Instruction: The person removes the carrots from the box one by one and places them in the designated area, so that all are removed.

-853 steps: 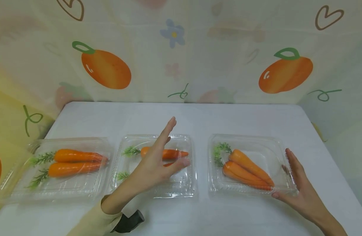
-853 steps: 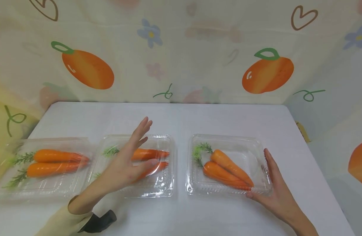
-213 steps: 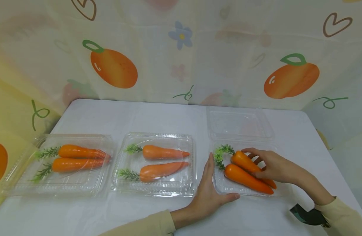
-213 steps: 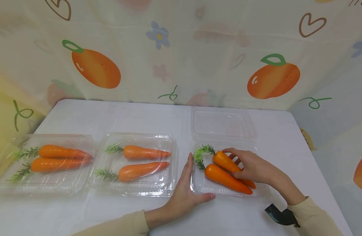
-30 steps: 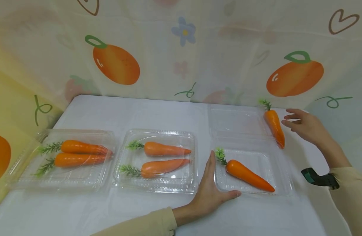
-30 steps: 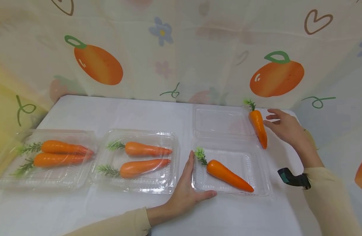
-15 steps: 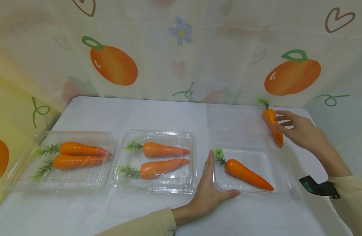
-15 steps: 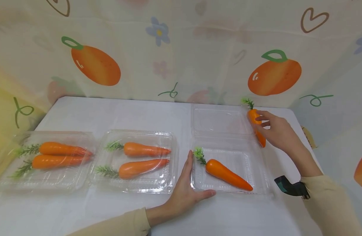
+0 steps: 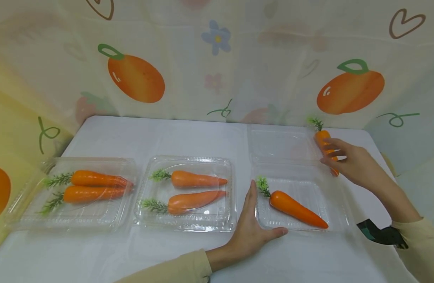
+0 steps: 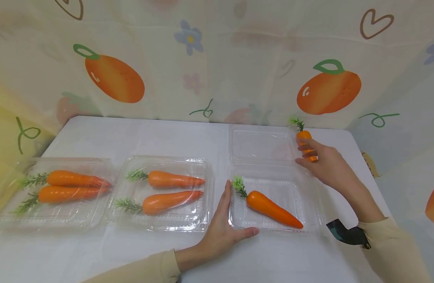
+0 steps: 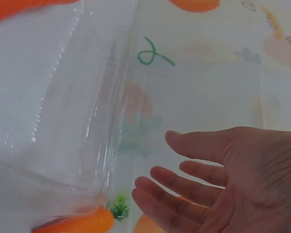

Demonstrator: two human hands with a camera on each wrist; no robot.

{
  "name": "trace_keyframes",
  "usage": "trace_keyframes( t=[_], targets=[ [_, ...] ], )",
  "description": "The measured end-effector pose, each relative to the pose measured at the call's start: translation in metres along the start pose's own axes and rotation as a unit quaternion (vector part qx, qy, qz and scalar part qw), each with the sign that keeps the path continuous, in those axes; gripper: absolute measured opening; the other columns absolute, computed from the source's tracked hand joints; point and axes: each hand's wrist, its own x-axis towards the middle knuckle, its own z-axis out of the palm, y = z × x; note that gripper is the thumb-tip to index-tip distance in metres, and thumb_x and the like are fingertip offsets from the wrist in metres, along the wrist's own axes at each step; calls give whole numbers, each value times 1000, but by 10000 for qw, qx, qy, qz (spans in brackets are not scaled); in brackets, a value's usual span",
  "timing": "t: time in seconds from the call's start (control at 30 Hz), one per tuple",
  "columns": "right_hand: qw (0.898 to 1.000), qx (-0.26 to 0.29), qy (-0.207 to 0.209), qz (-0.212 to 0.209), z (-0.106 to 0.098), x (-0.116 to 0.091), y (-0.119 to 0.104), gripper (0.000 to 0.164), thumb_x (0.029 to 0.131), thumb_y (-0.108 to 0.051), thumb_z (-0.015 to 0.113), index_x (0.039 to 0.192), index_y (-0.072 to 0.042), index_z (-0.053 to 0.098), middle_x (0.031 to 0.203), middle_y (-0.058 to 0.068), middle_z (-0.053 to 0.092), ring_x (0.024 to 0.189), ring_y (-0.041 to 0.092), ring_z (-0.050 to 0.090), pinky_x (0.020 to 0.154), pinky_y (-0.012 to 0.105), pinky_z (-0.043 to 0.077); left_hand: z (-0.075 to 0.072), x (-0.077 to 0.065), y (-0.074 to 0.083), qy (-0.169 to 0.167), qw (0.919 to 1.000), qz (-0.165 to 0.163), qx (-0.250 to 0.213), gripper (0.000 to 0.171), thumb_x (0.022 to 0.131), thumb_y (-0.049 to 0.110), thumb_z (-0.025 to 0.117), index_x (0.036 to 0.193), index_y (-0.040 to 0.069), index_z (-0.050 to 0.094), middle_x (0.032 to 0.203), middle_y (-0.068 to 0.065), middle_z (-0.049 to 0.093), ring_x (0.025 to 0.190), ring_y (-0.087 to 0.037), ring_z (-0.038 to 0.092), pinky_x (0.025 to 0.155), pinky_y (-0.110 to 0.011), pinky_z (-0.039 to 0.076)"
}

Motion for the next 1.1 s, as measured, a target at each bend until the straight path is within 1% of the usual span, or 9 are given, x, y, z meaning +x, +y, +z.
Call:
trace_keyframes(
  t=[0.13, 0.2, 0.3, 0.37, 0.47, 0.6, 0.7, 0.9, 1.1],
  targets=[
    [9999, 108, -42, -58, 4, -4, -3, 53, 94, -22, 67, 138, 2, 47, 124, 26, 60, 106, 43, 61, 77, 46, 58, 0, 0, 0, -10, 10000, 23, -37, 126, 72, 29, 88, 159, 22, -3, 164, 2, 3, 149, -15, 10, 119, -50, 14],
    [9998, 112, -46, -127, 6, -6, -5, 50, 94, -20, 67, 136, 1, 50, 123, 24, 61, 106, 41, 61, 79, 47, 57, 0, 0, 0, -15, 10000, 35, -44, 126, 72, 29, 88, 159, 21, -3, 164, 2, 3, 149, -15, 10, 119, -50, 14],
    [9995, 64, -66, -310, 11, -9, -9, 49, 93, -16, 68, 136, 0, 51, 120, 23, 63, 105, 40, 62, 83, 51, 55, 0, 0, 0, -20, 10000, 31, -53, 126, 72, 29, 88, 159, 20, -3, 164, 2, 3, 149, -15, 10, 119, -51, 14],
    [9990, 95, -124, -417, 14, -11, -11, 51, 92, -14, 69, 138, 0, 49, 120, 23, 63, 104, 40, 63, 84, 52, 54, 0, 0, 0, -13, 10000, 12, -41, 126, 72, 29, 88, 159, 20, -3, 164, 2, 3, 149, -16, 10, 119, -51, 14],
    [9981, 120, -151, -590, 19, -13, -14, 52, 91, -12, 70, 138, -1, 50, 119, 23, 64, 103, 38, 64, 83, 52, 54, 0, 1, 0, -5, 10000, -21, -1, 125, 72, 28, 88, 159, 20, -2, 164, 3, 3, 149, -16, 11, 119, -51, 14],
    [9968, 106, -54, -789, 25, -17, -17, 50, 89, -9, 71, 136, -3, 52, 120, 19, 65, 100, 34, 66, 81, 48, 56, 0, 1, 0, -3, 10000, -58, 53, 125, 72, 28, 88, 159, 20, -2, 164, 4, 3, 149, -16, 11, 119, -51, 15],
    [9965, 160, -25, -822, 29, -20, -19, 50, 89, -7, 71, 136, -4, 53, 121, 17, 65, 99, 32, 67, 81, 46, 56, 0, 1, 1, -9, 9999, -81, 68, 125, 73, 28, 88, 159, 21, -2, 164, 5, 3, 148, -15, 11, 119, -51, 15],
    [9965, 287, -130, -768, 33, -22, -20, 52, 89, -7, 71, 137, -4, 52, 123, 19, 63, 101, 34, 66, 82, 49, 56, 1, 2, 0, -12, 9999, -91, 72, 125, 73, 29, 88, 159, 21, -3, 163, 7, 3, 148, -16, 12, 118, -52, 15],
    [9957, 292, -243, -850, 39, -26, -21, 60, 83, -8, 78, 137, -4, 52, 124, 18, 63, 100, 34, 66, 81, 47, 56, 0, 1, 1, 1, 9999, -82, 79, 125, 73, 28, 88, 159, 21, -3, 164, 5, 3, 148, -16, 12, 118, -52, 16]
  ],
)
